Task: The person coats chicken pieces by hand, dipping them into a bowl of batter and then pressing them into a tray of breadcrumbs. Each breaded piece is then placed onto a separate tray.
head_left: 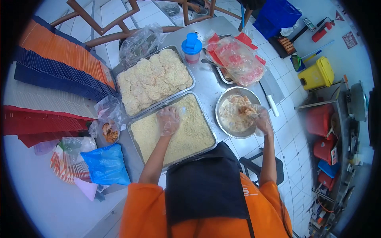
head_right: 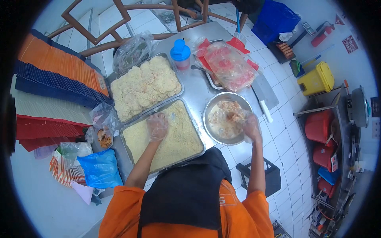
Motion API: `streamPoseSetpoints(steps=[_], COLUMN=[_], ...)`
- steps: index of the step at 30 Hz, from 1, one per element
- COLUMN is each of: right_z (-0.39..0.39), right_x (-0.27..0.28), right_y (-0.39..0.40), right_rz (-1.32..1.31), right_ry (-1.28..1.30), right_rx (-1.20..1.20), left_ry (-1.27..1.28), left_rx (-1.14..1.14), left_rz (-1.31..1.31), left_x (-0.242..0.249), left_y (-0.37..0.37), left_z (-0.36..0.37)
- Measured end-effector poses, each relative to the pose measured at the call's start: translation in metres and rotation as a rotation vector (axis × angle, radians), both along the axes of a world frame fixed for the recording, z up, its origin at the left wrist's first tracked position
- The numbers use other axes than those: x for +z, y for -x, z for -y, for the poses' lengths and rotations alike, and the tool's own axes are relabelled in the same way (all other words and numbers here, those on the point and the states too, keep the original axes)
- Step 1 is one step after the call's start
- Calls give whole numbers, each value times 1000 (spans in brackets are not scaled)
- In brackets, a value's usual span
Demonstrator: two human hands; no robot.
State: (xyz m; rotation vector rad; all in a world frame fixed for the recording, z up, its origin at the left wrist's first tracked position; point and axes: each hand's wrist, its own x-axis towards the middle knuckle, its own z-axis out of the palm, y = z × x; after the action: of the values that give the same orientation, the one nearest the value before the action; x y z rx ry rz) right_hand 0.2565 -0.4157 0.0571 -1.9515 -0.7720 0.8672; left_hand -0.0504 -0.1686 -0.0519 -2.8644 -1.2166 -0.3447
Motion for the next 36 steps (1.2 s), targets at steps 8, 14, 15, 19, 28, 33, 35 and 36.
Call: streamPoseSetpoints(steps=[8,14,15,19,28,33,35,36], right_z=[3,-10,-14,-17,-36,1,-4,1], right_x=[-34,-41,-47,-81,-65,-112,-44,-43], right_y=[40,35,38,45,-2,-69,-45,-46], right_rz=[997,428,630,1044,596,24,-641,-634], right_ry=[399,-51,84,189,375,4,38,39], right_rx=[422,23,164,371,155,154,-174,-169], left_ry=[-50,25,-20,-77,-65,280,392,311], left_rx=[-28,-58,-60,-84,-127,-52,-42,-47], left_rz=[59,54,49,10,159,134,164,166], left_x=[2,-23,-23,-6,-15,-31,-32,-20], left_y=[0,-3,-3,-7,-1,12,19,21], left_z=[-3,-13,-12,-6,-11,-24,-10,4])
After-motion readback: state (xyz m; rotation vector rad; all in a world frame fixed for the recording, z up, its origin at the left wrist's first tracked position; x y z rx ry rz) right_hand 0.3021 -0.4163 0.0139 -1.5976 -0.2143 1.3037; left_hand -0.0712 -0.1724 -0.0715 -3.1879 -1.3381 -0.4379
